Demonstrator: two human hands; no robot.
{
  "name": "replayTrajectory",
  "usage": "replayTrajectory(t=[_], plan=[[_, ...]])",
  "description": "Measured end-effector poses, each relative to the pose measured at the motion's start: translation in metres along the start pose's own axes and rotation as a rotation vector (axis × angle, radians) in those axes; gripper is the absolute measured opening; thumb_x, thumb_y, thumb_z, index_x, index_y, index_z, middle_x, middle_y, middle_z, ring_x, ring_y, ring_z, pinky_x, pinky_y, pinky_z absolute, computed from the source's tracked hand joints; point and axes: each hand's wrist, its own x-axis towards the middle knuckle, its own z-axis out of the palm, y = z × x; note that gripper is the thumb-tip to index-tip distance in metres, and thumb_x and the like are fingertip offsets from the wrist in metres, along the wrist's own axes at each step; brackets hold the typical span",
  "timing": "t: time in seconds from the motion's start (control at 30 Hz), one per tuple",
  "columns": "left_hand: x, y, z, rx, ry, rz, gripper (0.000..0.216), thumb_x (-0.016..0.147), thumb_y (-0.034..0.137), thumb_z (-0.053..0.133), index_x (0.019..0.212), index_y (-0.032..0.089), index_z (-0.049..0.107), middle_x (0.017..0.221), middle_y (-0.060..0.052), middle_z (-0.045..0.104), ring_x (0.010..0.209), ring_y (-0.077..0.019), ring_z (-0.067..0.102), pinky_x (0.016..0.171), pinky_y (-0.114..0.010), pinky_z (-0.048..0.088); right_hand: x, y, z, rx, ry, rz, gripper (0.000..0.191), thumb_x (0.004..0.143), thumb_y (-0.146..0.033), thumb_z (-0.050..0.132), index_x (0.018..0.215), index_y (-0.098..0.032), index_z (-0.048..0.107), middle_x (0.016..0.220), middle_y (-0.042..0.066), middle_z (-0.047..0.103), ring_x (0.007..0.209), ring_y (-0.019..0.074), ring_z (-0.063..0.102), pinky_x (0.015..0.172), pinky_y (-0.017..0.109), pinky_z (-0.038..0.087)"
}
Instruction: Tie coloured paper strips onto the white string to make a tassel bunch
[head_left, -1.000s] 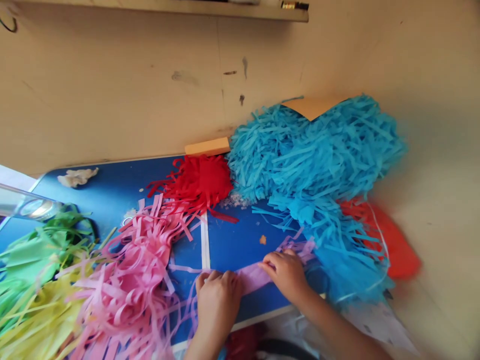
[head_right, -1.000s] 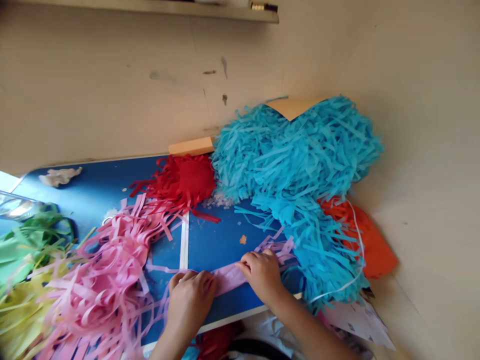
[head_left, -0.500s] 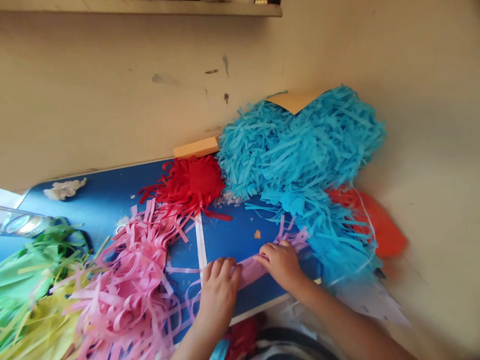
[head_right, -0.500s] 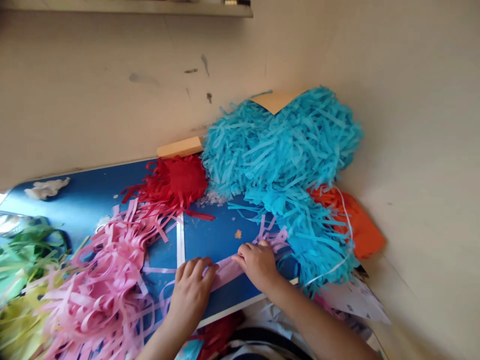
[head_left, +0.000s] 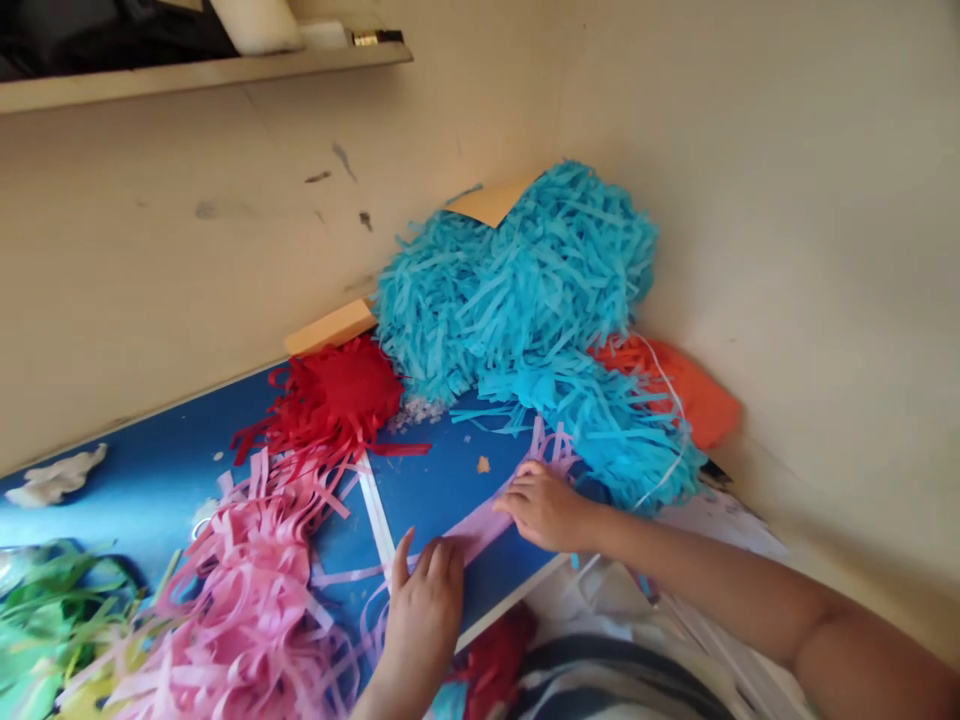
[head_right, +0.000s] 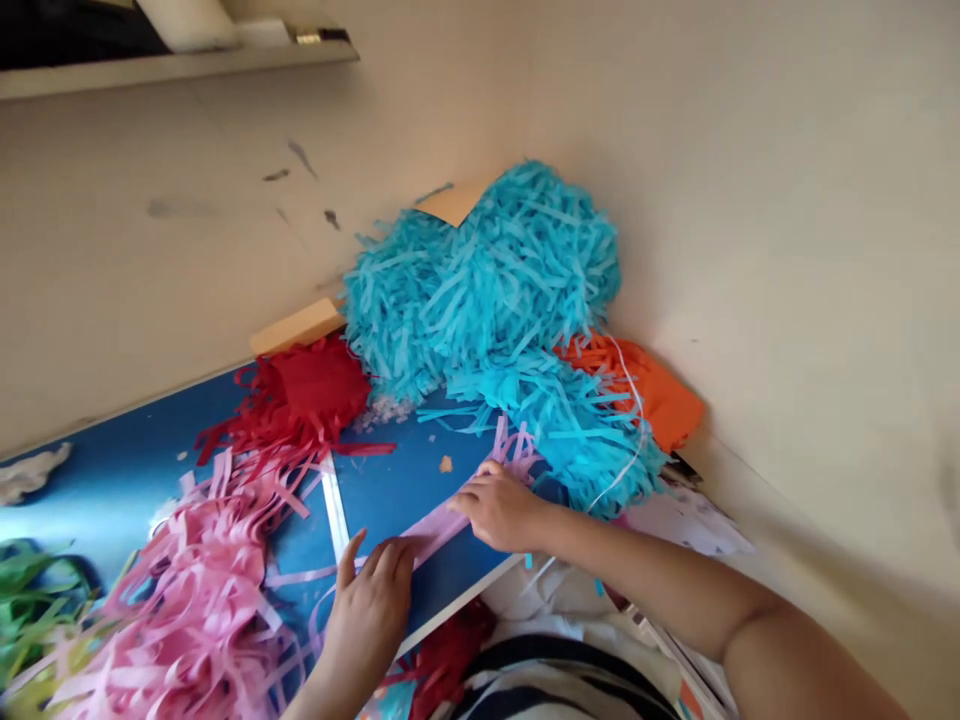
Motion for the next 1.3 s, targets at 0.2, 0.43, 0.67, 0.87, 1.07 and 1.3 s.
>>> replayTrajectory(t=[0.2,0.43,0.67,0.87,1.07,1.3], plan=[[-0.002,-0.004,0.003,-0.182,0.13,-0.104,0.03,0.086,0.007,0.041,0.091,0.021,0.067,0.094,-0.004,0.074,0.09,-0.0197,0.069,0.115,-0.05,0.018,0.007,-0.017,-0.001,-0.019,0.025,-0.012,0.035,0.08,-0.02,0.058,0.114,-0.016,0.061,0.108,0.01,0.069,0.097,0.0243,0.057,0.093,0.043,0.031],[-0.005,0.001,0.002,-0.201,0.141,-0.153,0.024,0.091,0.014,0.044,0.091,0.021,0.067,0.093,-0.004,0.073,0.093,-0.0199,0.067,0.114,-0.049,0.02,0.013,-0.014,0.004,-0.063,-0.012,-0.044,0.009,0.084,-0.023,0.059,0.087,-0.021,0.067,0.088,0.003,0.069,0.085,0.0197,0.054,0.083,0.039,0.03],[-0.01,-0.005,0.005,-0.171,0.194,-0.248,0.024,0.096,0.022,0.047,0.084,0.025,0.069,0.083,0.002,0.073,0.085,-0.02,0.065,0.101,-0.046,0.029,0.01,-0.005,0.007,0.041,0.038,0.1,0.022,0.095,-0.031,0.059,0.078,-0.025,0.071,0.086,-0.003,0.07,0.085,0.0152,0.053,0.081,0.036,0.026],[-0.005,-0.012,0.01,-0.032,0.085,-0.34,0.028,0.095,0.027,0.05,0.072,0.024,0.065,0.069,0.0,0.065,0.079,-0.0236,0.059,0.086,-0.044,0.033,0.024,-0.011,0.006,-0.002,0.013,0.35,0.027,0.085,-0.032,0.07,0.063,-0.018,0.064,0.077,0.0,0.065,0.083,0.0167,0.05,0.074,0.034,0.027],[0.001,-0.015,0.01,-0.019,0.024,-0.362,0.031,0.093,0.031,0.053,0.064,0.024,0.062,0.066,0.0,0.063,0.077,-0.0239,0.059,0.085,-0.044,0.032,0.03,-0.012,0.009,-0.038,0.011,0.384,0.033,0.082,-0.035,0.072,0.058,-0.017,0.058,0.072,0.0,0.062,0.081,0.0171,0.049,0.072,0.034,0.025],[-0.007,-0.023,0.006,0.04,0.116,-0.231,0.016,0.09,0.02,0.056,0.097,0.024,0.069,0.095,-0.006,0.071,0.09,-0.0269,0.059,0.088,-0.044,0.036,0.026,-0.003,-0.006,-0.107,0.114,0.36,0.014,0.083,-0.031,0.071,0.081,-0.019,0.063,0.086,0.001,0.065,0.087,0.0195,0.052,0.08,0.037,0.028]])
